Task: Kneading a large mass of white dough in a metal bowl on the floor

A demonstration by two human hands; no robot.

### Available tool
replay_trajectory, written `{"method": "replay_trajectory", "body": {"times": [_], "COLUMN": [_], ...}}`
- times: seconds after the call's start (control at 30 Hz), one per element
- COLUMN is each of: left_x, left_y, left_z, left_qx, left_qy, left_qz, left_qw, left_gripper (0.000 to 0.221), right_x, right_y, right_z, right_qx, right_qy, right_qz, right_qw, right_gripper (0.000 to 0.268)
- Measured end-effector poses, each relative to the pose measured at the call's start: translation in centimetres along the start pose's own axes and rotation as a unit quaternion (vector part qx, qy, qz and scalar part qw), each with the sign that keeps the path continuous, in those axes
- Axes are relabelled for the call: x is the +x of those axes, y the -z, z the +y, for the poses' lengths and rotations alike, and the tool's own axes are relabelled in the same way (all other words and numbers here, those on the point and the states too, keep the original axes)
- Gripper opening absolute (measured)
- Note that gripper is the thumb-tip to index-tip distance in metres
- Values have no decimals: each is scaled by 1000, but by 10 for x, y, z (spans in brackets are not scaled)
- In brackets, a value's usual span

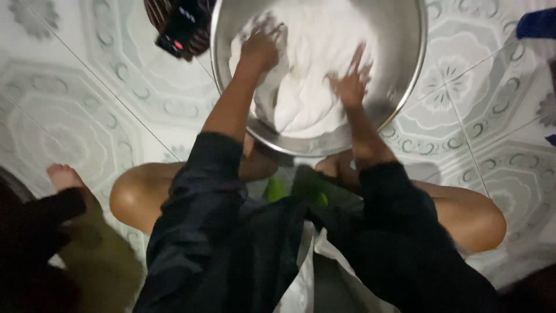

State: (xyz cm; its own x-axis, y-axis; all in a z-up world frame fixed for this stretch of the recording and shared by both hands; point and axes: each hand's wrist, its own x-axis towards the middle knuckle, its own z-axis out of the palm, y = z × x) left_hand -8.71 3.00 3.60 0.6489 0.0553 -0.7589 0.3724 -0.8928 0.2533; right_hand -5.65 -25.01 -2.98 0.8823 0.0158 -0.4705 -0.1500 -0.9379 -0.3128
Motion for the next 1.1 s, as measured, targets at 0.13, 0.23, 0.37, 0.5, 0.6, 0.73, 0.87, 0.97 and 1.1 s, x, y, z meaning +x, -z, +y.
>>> {"method": "replay_trajectory", "body": {"times": [0.13,0.23,0.37,0.5,0.6,0.73,0.87,0.97,1.1], "left_x": [7,21,15,39,8,-34,69,123,87], "left_y": [-61,-110,-125,-142,-124,-56,-33,-25,-64], "left_z": [-55,-81,-79,-98,-105,-74,-67,-70,-58], "left_qx": [-206,-263,-397,-344,-357,-386,-177,-6,-122], "left_qy": [53,37,-6,33,7,-25,-87,-141,-60], "left_qz": [261,389,411,326,230,290,236,24,4], "left_qw": [942,882,820,880,905,876,952,990,991], "left_gripper": [56,47,52,45,51,36,51,77,60], "right_x": [-48,-33,-12,70,88,111,26,-22,-14], "right_y": [-61,-134,35,-9,-13,-86,-48,-61,-53], "right_z": [69,178,-3,-82,-172,-154,-125,-63,-11], "right_qx": [-2,-83,-212,-148,56,48,-98,-153,-102], "right_qy": [175,453,119,322,246,120,331,541,476], "right_qz": [87,17,-223,-48,-198,-247,-189,99,-118], "right_qw": [981,887,944,934,947,960,919,821,865], "right_gripper": [108,73,82,50,77,76,79,60,64]}}
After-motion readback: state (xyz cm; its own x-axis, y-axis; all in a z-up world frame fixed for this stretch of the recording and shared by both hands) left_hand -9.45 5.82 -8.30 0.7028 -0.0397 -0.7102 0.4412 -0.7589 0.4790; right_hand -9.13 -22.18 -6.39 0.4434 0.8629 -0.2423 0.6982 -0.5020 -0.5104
